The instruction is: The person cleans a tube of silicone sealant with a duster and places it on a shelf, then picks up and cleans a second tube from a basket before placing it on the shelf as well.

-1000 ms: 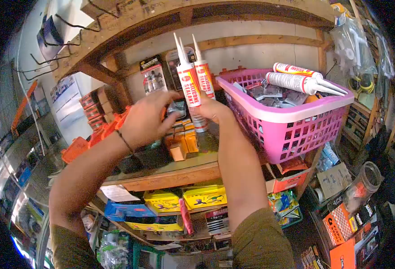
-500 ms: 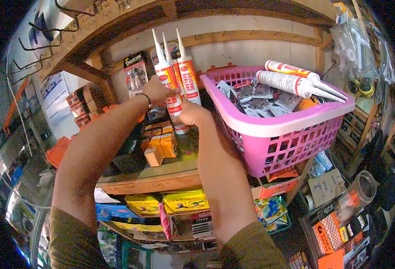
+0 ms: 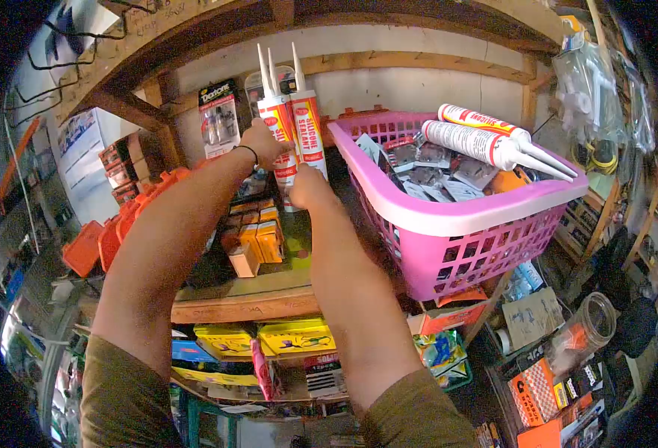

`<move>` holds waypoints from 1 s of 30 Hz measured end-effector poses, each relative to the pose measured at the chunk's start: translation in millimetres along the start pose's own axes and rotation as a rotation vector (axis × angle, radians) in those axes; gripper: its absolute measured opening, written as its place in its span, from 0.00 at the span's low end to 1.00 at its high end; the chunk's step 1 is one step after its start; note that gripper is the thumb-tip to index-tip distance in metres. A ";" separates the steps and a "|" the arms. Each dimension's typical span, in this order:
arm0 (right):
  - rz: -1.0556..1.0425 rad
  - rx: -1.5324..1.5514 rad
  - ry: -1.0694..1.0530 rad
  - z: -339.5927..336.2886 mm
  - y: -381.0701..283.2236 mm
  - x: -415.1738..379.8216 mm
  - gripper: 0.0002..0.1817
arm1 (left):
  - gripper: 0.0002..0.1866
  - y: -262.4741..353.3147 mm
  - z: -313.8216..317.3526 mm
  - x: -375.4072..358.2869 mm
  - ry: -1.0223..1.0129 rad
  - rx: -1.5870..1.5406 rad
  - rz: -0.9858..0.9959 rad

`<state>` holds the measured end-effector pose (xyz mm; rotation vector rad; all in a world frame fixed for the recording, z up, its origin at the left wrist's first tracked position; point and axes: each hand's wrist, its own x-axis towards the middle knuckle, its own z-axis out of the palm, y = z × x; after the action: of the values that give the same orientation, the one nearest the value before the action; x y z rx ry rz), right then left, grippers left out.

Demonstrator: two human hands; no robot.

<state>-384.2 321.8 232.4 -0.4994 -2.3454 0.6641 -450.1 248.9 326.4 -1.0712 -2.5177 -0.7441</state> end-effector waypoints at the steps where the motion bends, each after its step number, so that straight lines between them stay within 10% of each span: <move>1: 0.026 -0.003 0.014 1.8 -0.4 1.1 0.22 | 0.43 1.1 1.0 0.3 -0.007 -0.011 -0.024; 23: 0.055 -0.128 -0.070 -0.7 3.9 -2.4 0.17 | 0.37 4.5 -15.5 -25.6 0.149 0.088 -0.085; 28: 0.042 -0.057 -0.047 2.7 9.1 -4.0 0.18 | 0.21 15.0 -72.4 -97.6 0.222 0.184 0.342; 30: 0.047 -0.075 -0.052 0.8 0.6 -12.2 0.18 | 0.14 11.2 -83.4 -162.7 0.301 -0.306 0.678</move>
<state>-375.8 315.8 225.7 -0.5789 -2.4211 0.6192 -325.9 114.3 323.5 -1.6419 -1.6564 -0.9927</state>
